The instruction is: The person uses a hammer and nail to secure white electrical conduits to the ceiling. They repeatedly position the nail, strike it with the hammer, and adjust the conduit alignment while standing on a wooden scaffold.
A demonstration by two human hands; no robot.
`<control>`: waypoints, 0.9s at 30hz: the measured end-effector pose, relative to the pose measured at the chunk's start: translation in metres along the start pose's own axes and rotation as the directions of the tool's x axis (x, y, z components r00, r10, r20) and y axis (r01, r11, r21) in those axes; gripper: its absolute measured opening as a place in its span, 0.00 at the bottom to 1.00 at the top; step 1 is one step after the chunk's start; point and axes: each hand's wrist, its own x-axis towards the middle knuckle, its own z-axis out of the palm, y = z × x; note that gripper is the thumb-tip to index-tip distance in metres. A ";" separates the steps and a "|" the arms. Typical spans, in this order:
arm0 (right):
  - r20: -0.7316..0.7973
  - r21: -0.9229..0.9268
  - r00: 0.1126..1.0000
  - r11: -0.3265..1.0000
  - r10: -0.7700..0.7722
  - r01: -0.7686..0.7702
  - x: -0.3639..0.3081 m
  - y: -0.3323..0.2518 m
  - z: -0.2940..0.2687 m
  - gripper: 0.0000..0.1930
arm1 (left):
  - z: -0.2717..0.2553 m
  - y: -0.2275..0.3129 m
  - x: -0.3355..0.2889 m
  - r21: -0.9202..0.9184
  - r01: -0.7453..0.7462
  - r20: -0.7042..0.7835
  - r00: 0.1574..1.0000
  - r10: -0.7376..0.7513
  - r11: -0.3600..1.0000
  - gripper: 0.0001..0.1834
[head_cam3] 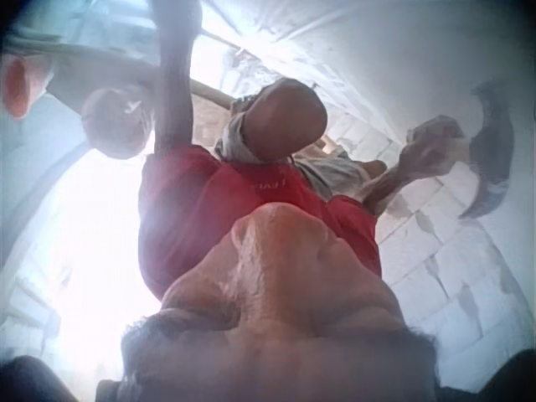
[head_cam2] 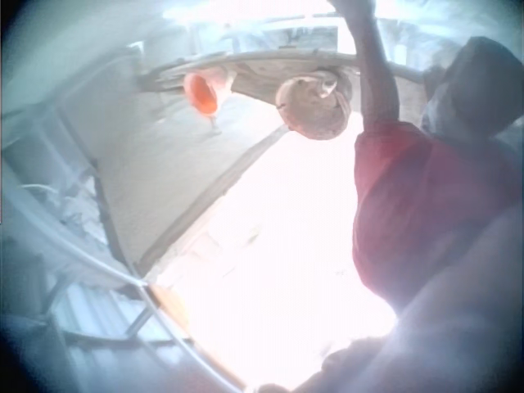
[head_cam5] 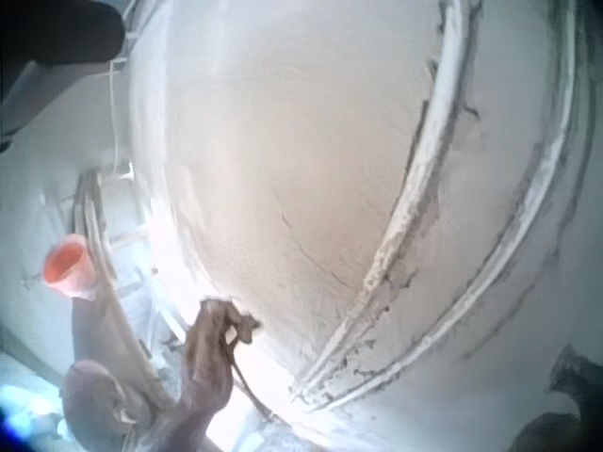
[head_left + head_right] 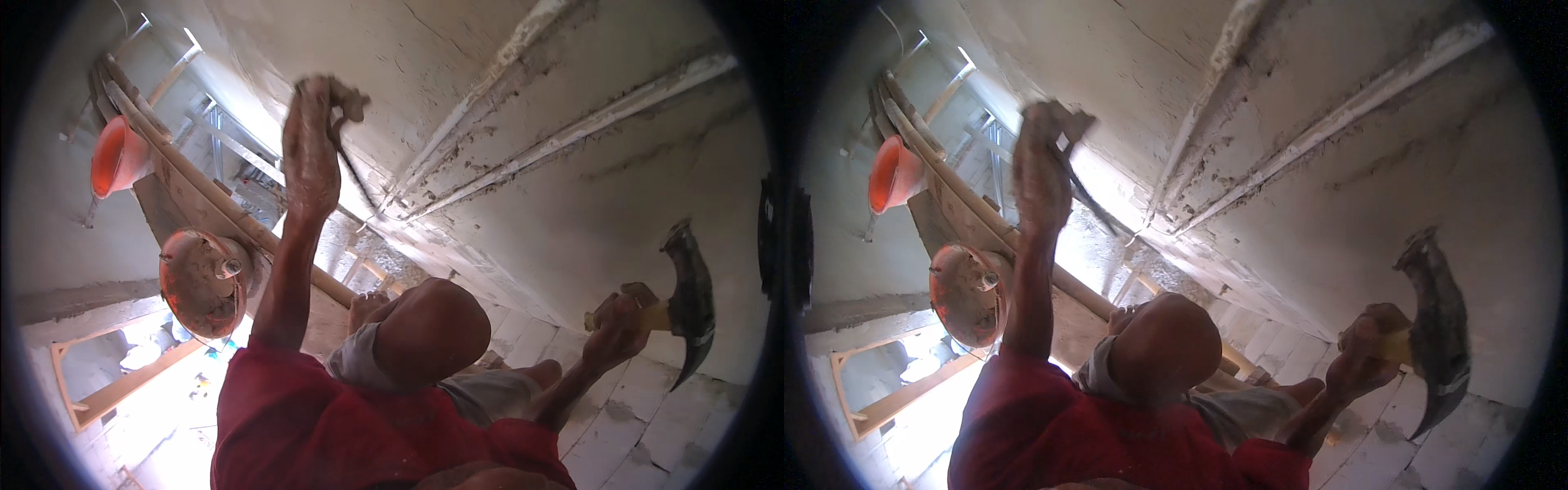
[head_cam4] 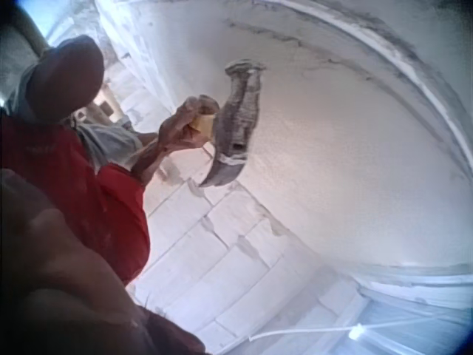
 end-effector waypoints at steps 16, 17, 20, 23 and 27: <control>0.109 -0.527 0.972 0.841 0.210 -0.123 -0.041 0.117 -0.117 0.15 | -0.007 -0.156 -0.079 0.841 0.010 0.145 0.959 -0.243 0.541 0.19; 0.029 -0.502 0.958 0.833 0.285 -0.233 -0.040 0.092 -0.095 0.14 | -0.008 -0.163 -0.072 0.843 -0.052 0.191 0.959 -0.207 0.536 0.19; -0.060 -0.437 0.904 0.803 0.423 -0.405 -0.027 0.077 -0.060 0.14 | -0.011 -0.173 -0.065 0.860 -0.110 0.263 0.932 -0.250 0.498 0.20; 0.130 -0.391 0.880 0.839 0.457 -0.378 -0.017 0.085 -0.061 0.14 | -0.006 -0.183 -0.067 0.872 -0.079 0.224 0.942 -0.251 0.483 0.21; 0.259 -0.352 0.839 0.856 0.478 -0.379 -0.017 0.089 -0.050 0.15 | -0.004 -0.199 -0.076 0.883 -0.073 0.186 0.961 -0.203 0.464 0.20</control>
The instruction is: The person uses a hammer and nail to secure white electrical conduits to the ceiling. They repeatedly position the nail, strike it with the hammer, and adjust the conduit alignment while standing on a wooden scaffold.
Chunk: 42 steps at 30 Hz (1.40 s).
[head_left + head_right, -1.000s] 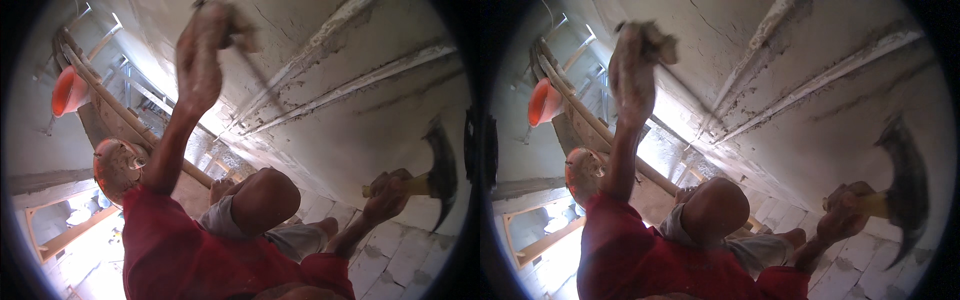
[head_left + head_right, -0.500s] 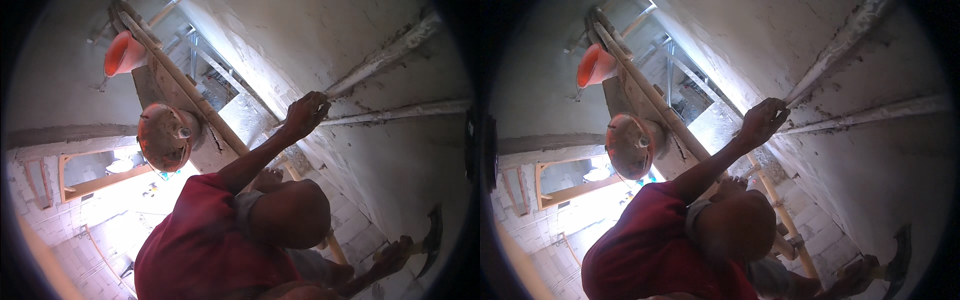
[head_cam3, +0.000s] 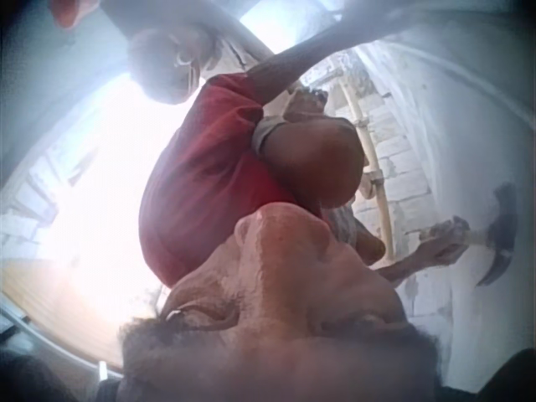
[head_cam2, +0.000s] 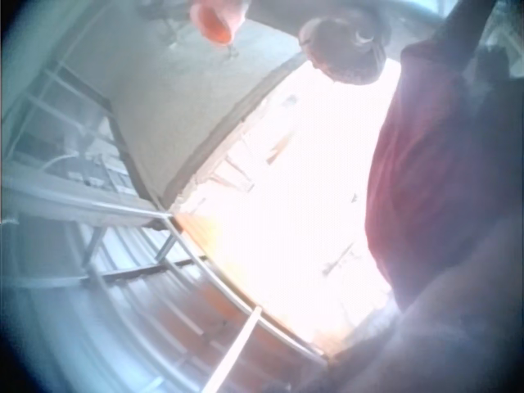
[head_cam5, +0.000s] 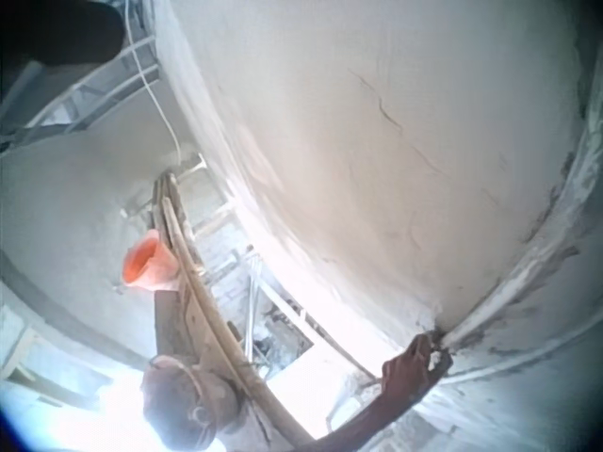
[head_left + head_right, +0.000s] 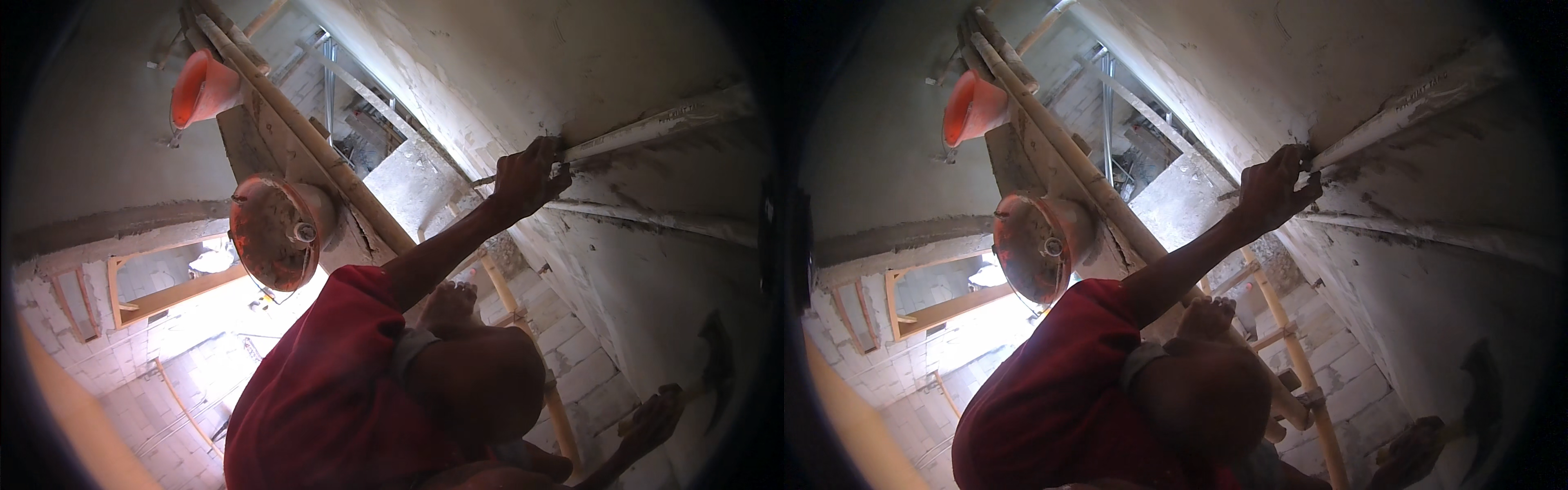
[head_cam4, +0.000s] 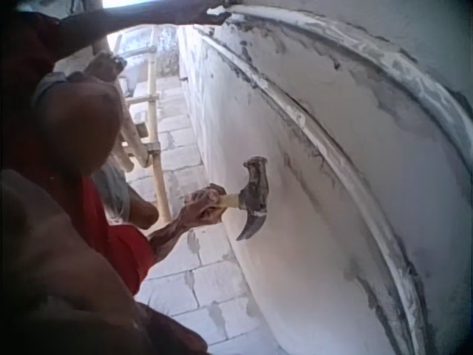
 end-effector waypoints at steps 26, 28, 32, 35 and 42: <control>0.386 0.067 0.912 0.982 0.138 -0.177 0.005 0.040 0.067 0.14 | -0.348 -0.164 0.032 0.907 -0.266 0.197 0.953 0.230 0.326 0.15; 0.351 0.139 0.918 0.959 0.185 -0.247 0.000 0.037 0.069 0.11 | -0.335 -0.143 0.015 0.815 -0.170 0.089 0.981 0.170 0.554 0.17; 0.351 0.180 0.930 0.967 0.111 -0.183 0.001 0.035 0.066 0.12 | -0.330 -0.131 0.016 0.629 0.035 -0.070 0.997 0.011 0.776 0.23; 0.369 0.212 0.928 0.967 0.056 -0.142 -0.001 0.029 0.061 0.15 | -0.321 -0.117 0.022 0.413 0.233 -0.152 0.971 -0.185 0.880 0.22; 0.385 0.240 0.923 0.967 -0.016 -0.083 -0.006 0.062 0.043 0.21 | -0.313 -0.136 0.030 0.182 0.356 -0.219 0.924 -0.315 0.917 0.14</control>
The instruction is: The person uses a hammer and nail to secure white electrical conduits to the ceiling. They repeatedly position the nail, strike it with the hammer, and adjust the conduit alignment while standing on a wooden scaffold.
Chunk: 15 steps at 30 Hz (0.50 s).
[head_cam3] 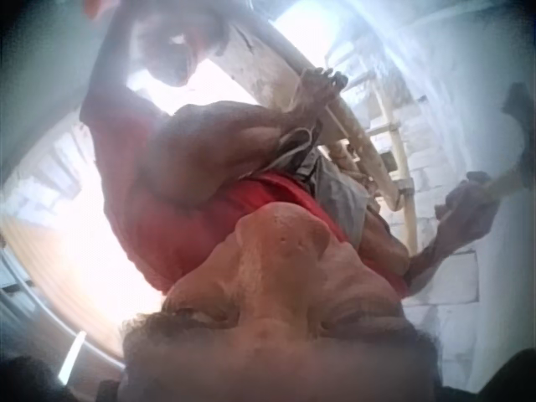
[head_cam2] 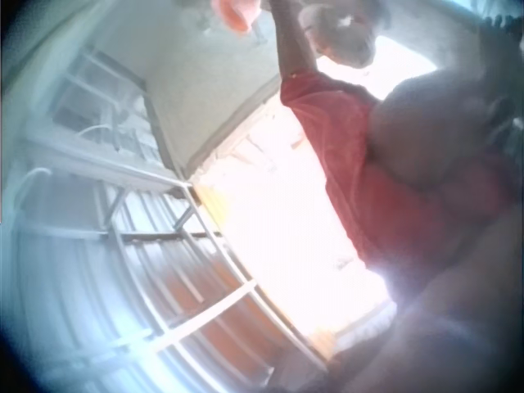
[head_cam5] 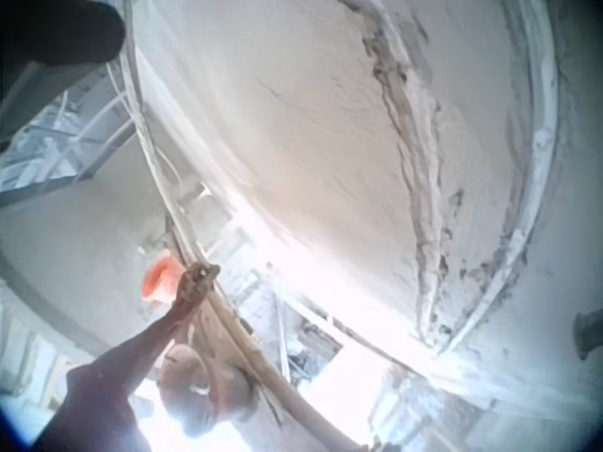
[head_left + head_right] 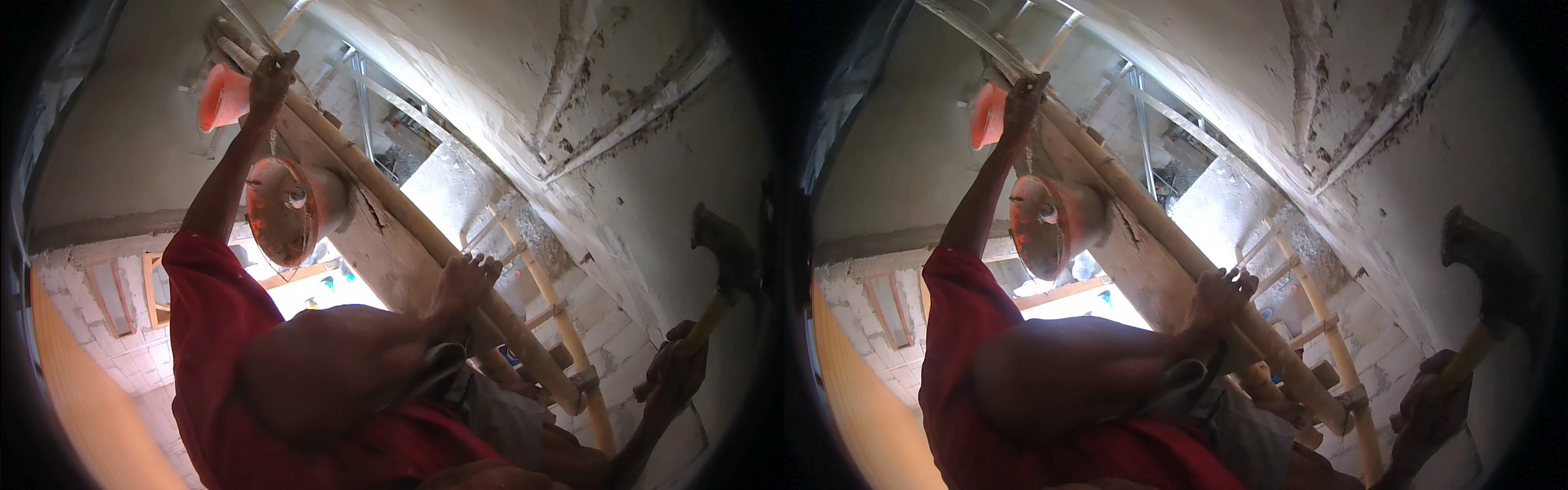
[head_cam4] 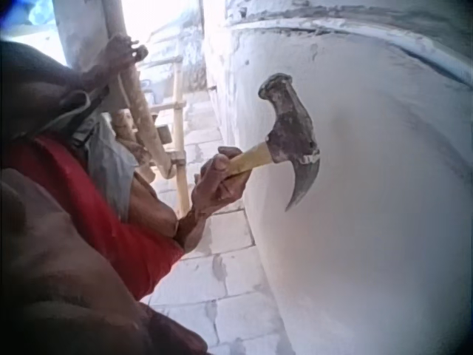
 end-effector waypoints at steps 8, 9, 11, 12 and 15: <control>-0.006 -0.309 1.000 0.951 -0.022 0.020 -0.006 0.009 -0.008 0.26 | 0.001 -0.004 0.006 -0.018 0.030 0.015 0.999 -0.030 0.999 0.14; -0.037 -0.344 0.998 0.939 -0.044 0.028 -0.004 0.016 -0.008 0.26 | 0.001 -0.008 0.006 -0.034 0.022 0.009 1.000 -0.022 0.999 0.14; -0.041 -0.360 0.998 0.932 -0.042 0.025 -0.003 0.016 -0.007 0.26 | 0.002 -0.016 0.008 -0.065 0.001 0.000 1.000 -0.001 0.998 0.15; -0.014 -0.343 1.000 0.939 -0.018 0.013 -0.004 0.011 -0.007 0.26 | 0.001 -0.018 0.011 0.059 -0.019 -0.026 0.999 0.021 0.998 0.17; 0.009 -0.280 0.995 0.955 0.104 -0.097 -0.004 -0.007 -0.003 0.27 | -0.011 -0.044 0.021 0.369 -0.141 -0.062 0.982 0.176 0.919 0.21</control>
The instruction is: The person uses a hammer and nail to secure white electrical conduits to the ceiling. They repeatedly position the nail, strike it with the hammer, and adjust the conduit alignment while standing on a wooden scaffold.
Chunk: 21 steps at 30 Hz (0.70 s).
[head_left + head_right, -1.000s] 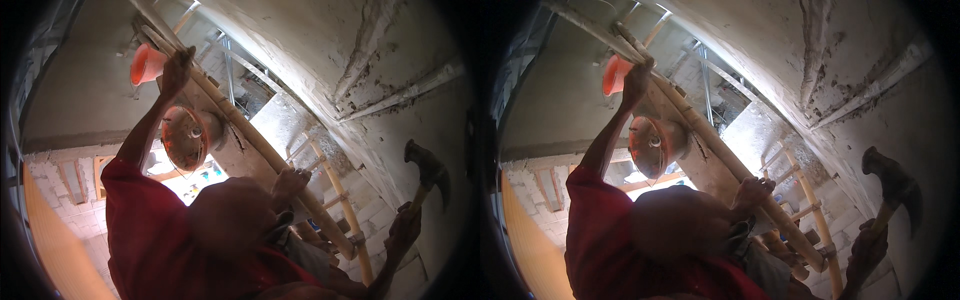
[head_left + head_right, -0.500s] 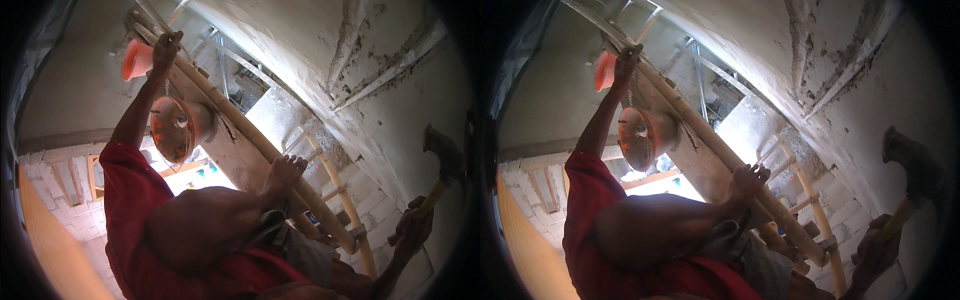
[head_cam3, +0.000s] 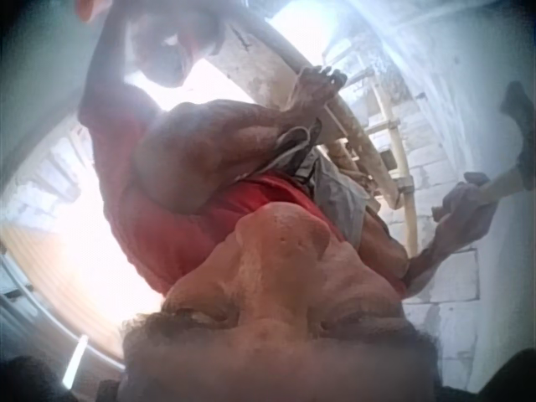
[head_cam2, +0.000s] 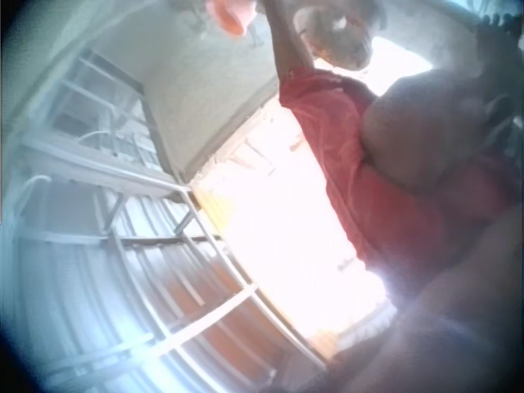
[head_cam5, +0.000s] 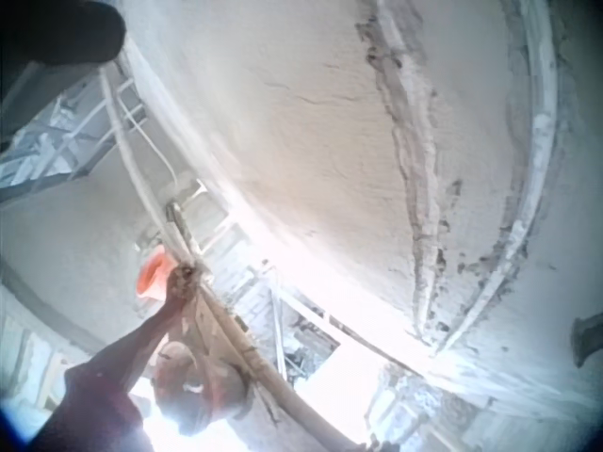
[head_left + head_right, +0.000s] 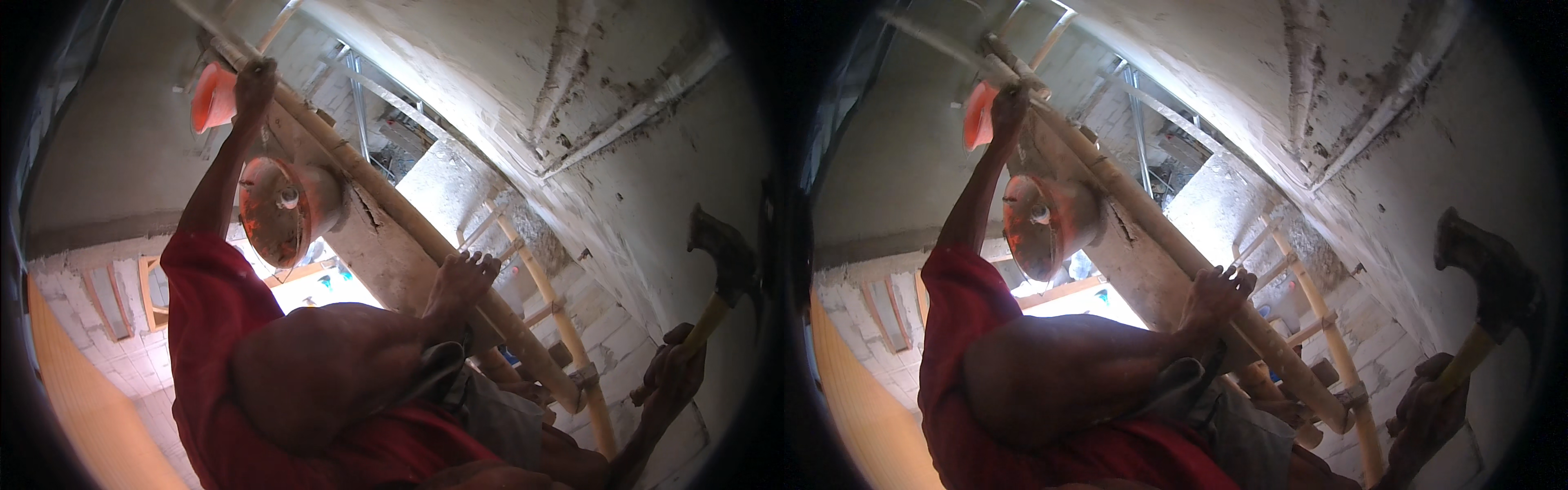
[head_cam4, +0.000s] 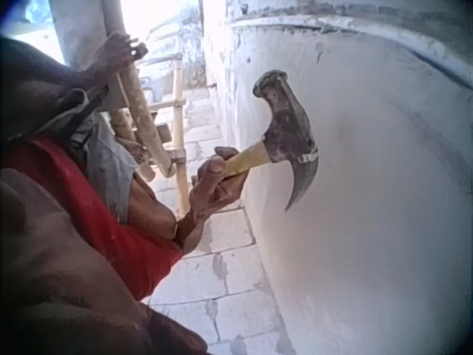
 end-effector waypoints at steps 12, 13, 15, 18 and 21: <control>-0.125 0.160 0.992 0.986 -0.030 0.050 0.004 0.004 0.012 0.27 | -0.011 0.041 -0.029 -0.274 0.002 0.087 0.996 0.023 0.962 0.19; -0.076 0.193 0.997 0.981 0.009 0.006 0.003 -0.002 0.011 0.27 | -0.013 0.043 -0.030 -0.248 -0.022 0.066 0.997 0.039 0.968 0.18; -0.088 0.215 0.990 0.969 -0.108 0.125 0.000 -0.005 0.014 0.27 | -0.015 0.042 -0.033 -0.201 -0.057 0.040 0.997 0.066 0.978 0.18; -0.161 0.061 0.965 0.973 -0.209 0.221 0.001 0.020 0.007 0.27 | -0.018 0.045 -0.045 -0.097 -0.252 -0.135 0.962 0.238 0.963 0.16; -0.378 -0.260 0.913 0.964 -0.154 0.056 0.003 0.048 0.005 0.24 | -0.034 0.075 -0.058 -0.102 -0.122 -0.121 0.987 0.109 0.987 0.12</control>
